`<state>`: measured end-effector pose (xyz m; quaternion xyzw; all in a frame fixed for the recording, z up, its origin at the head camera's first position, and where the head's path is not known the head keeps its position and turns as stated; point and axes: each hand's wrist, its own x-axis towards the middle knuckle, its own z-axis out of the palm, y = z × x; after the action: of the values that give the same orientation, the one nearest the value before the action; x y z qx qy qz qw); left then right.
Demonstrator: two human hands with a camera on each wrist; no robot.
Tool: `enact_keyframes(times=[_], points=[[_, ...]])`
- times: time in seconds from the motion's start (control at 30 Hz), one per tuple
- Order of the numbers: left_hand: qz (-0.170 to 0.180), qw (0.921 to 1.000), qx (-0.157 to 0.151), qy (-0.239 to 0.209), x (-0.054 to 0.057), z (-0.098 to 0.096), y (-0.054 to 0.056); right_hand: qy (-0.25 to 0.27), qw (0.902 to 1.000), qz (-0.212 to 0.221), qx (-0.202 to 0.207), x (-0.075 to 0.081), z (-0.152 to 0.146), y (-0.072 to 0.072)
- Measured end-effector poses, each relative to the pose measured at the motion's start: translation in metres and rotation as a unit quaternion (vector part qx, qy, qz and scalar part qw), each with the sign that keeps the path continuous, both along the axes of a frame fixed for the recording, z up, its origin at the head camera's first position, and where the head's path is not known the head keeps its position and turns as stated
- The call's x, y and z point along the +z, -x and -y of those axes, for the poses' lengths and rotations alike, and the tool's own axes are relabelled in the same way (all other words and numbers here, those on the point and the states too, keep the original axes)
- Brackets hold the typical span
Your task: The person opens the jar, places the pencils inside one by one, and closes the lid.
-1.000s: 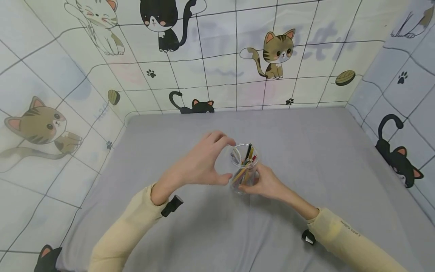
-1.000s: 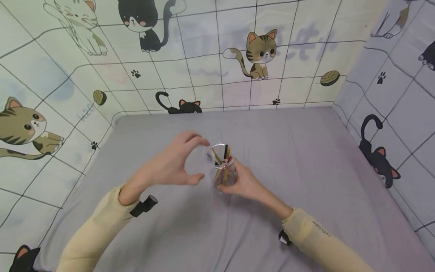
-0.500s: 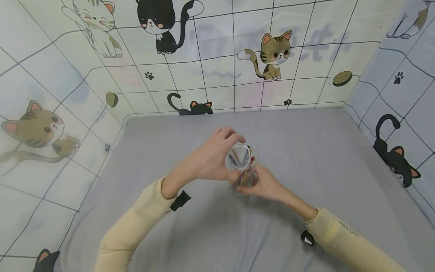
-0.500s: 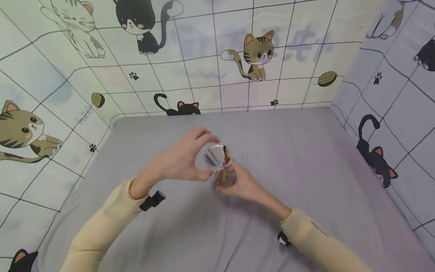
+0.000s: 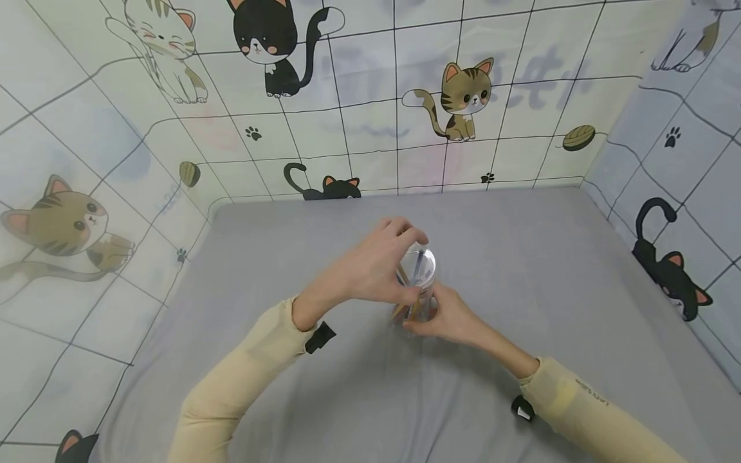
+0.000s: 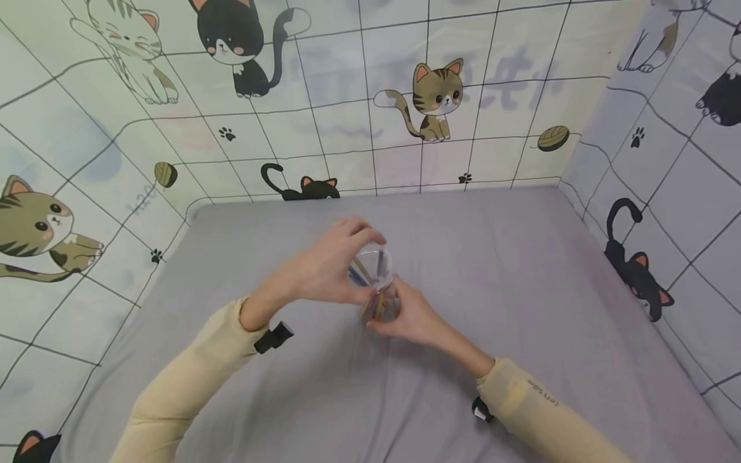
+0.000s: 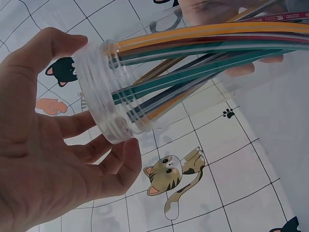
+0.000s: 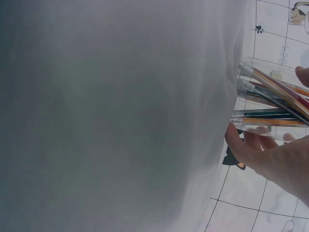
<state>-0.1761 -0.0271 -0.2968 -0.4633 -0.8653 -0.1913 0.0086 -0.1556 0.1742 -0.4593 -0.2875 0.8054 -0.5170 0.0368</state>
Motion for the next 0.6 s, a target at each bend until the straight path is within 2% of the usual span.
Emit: enact_keyframes(times=[0.37,0.6], points=[[0.006,1.0000,-0.002,0.003,-0.0045,-0.0049,0.0038,-0.006,0.9999,0.010,-0.007,0.0016,0.0016,-0.0020],[0.014,0.9996,0.005,0.023,-0.0061,-0.0050,0.0054,0.000,0.9999,0.014,-0.002,0.0015,0.0003,-0.0022]])
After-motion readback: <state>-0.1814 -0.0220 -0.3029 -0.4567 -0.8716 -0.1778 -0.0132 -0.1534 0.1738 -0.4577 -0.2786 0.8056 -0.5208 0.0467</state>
